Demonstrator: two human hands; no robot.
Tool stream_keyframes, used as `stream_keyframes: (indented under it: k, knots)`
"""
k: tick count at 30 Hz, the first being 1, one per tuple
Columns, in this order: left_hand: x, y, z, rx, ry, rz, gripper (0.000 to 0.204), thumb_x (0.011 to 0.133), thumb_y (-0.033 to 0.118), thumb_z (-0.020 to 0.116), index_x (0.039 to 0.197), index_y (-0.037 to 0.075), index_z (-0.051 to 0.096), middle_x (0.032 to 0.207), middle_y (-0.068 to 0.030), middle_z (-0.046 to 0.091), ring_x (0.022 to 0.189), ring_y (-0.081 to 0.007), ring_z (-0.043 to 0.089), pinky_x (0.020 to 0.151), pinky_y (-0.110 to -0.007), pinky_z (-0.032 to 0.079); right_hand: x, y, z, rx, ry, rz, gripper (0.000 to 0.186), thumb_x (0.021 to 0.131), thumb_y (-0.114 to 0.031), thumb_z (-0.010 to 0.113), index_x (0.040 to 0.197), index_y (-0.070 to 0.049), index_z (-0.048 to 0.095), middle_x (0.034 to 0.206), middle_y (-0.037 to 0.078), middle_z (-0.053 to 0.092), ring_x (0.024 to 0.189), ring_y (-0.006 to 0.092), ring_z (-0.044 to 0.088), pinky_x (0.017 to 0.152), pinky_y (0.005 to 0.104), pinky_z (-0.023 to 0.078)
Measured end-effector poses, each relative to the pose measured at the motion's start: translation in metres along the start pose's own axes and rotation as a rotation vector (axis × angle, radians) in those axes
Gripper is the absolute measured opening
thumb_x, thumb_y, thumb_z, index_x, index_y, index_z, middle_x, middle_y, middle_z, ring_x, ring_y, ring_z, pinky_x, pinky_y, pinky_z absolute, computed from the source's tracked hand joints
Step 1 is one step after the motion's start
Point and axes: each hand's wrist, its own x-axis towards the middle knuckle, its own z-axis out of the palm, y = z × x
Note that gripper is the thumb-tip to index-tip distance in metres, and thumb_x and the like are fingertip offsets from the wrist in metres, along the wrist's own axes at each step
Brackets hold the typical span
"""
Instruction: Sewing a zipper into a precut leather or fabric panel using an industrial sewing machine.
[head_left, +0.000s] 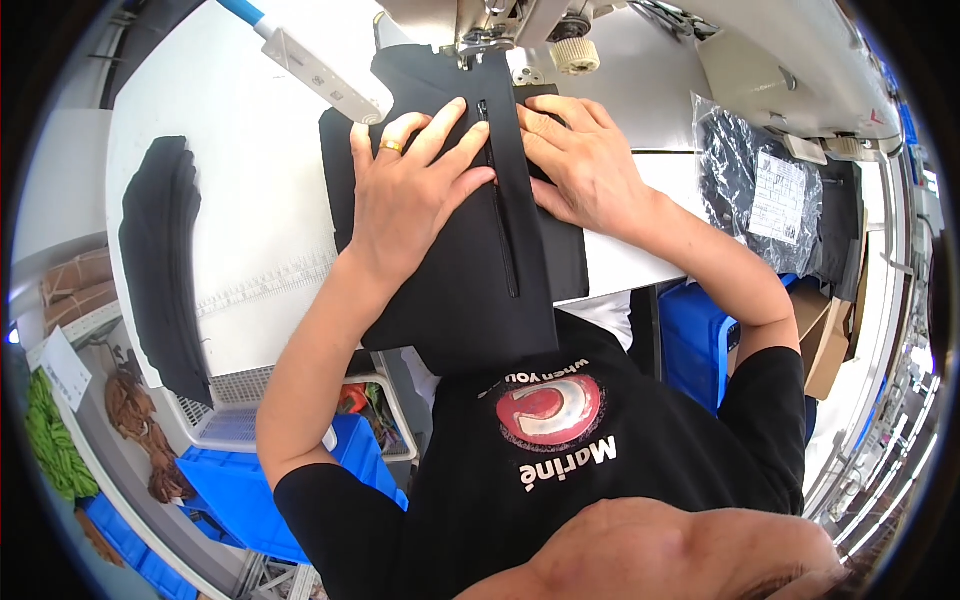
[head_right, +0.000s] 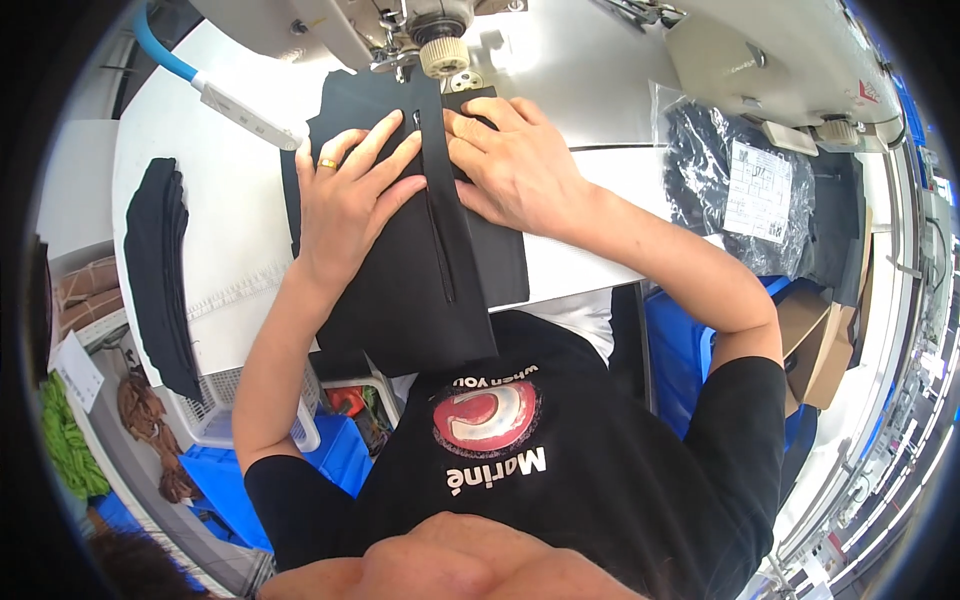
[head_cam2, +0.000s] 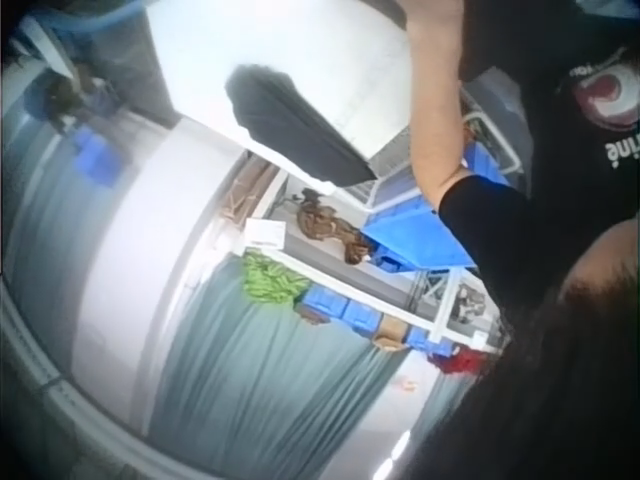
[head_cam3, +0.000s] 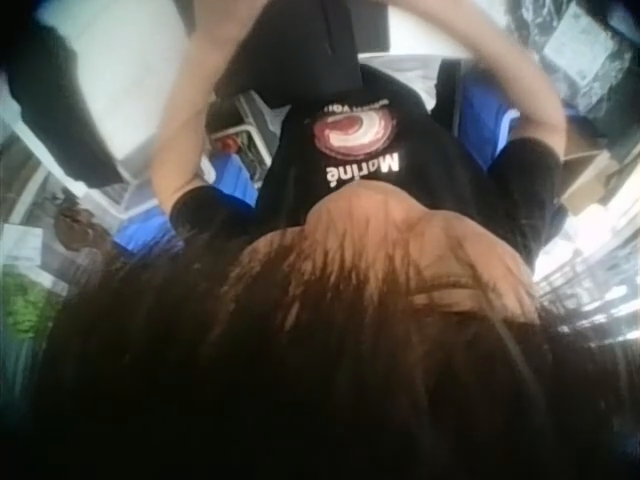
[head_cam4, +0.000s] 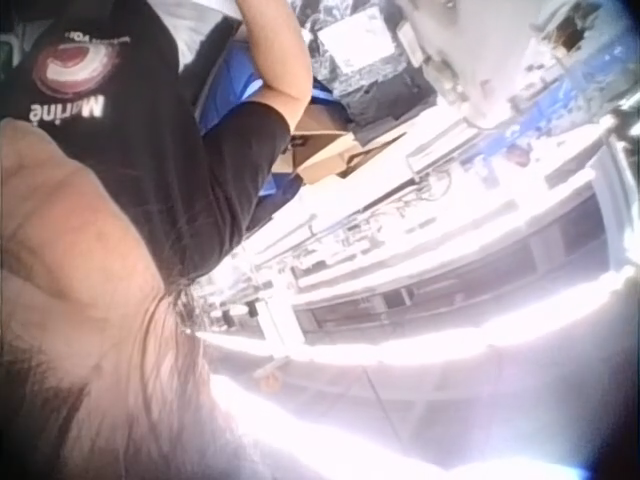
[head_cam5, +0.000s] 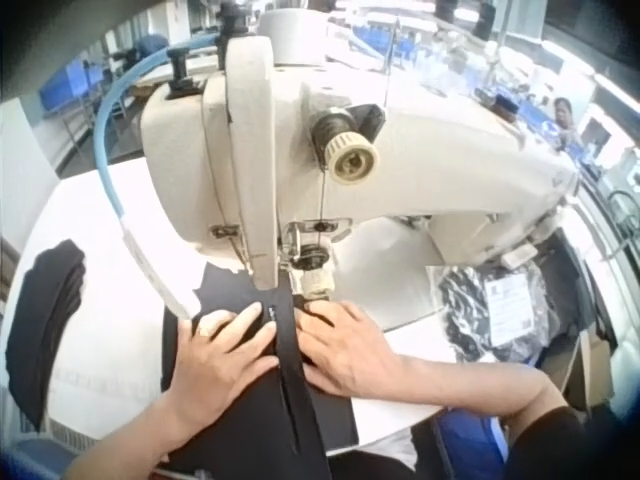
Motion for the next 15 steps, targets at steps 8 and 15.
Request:
stream_keyframes:
  k: [8,15]
  knots:
    - [0.007,-0.006,0.005,-0.027,-0.077,-0.064,0.042,0.082,0.04,0.066,0.119,0.021,0.064,0.121,0.002,0.063,0.105,-0.0185,0.056,0.091,-0.048,0.033,0.009,0.011,0.008,0.007,0.007,-0.007,0.034,0.065,-0.02,0.074,0.093,-0.004,0.064,0.117,0.007,0.061,0.112,0.0254,0.053,0.089,0.0382,0.045]
    - [0.008,-0.005,0.002,-0.021,-0.099,-0.084,0.041,0.082,0.041,0.066,0.118,0.022,0.065,0.122,0.0029,0.062,0.106,-0.0173,0.056,0.088,-0.05,0.035,0.008,0.014,0.005,0.083,0.017,0.012,0.034,0.068,-0.017,0.072,0.098,-0.005,0.063,0.118,0.008,0.061,0.112,0.0266,0.053,0.089,0.0399,0.045]
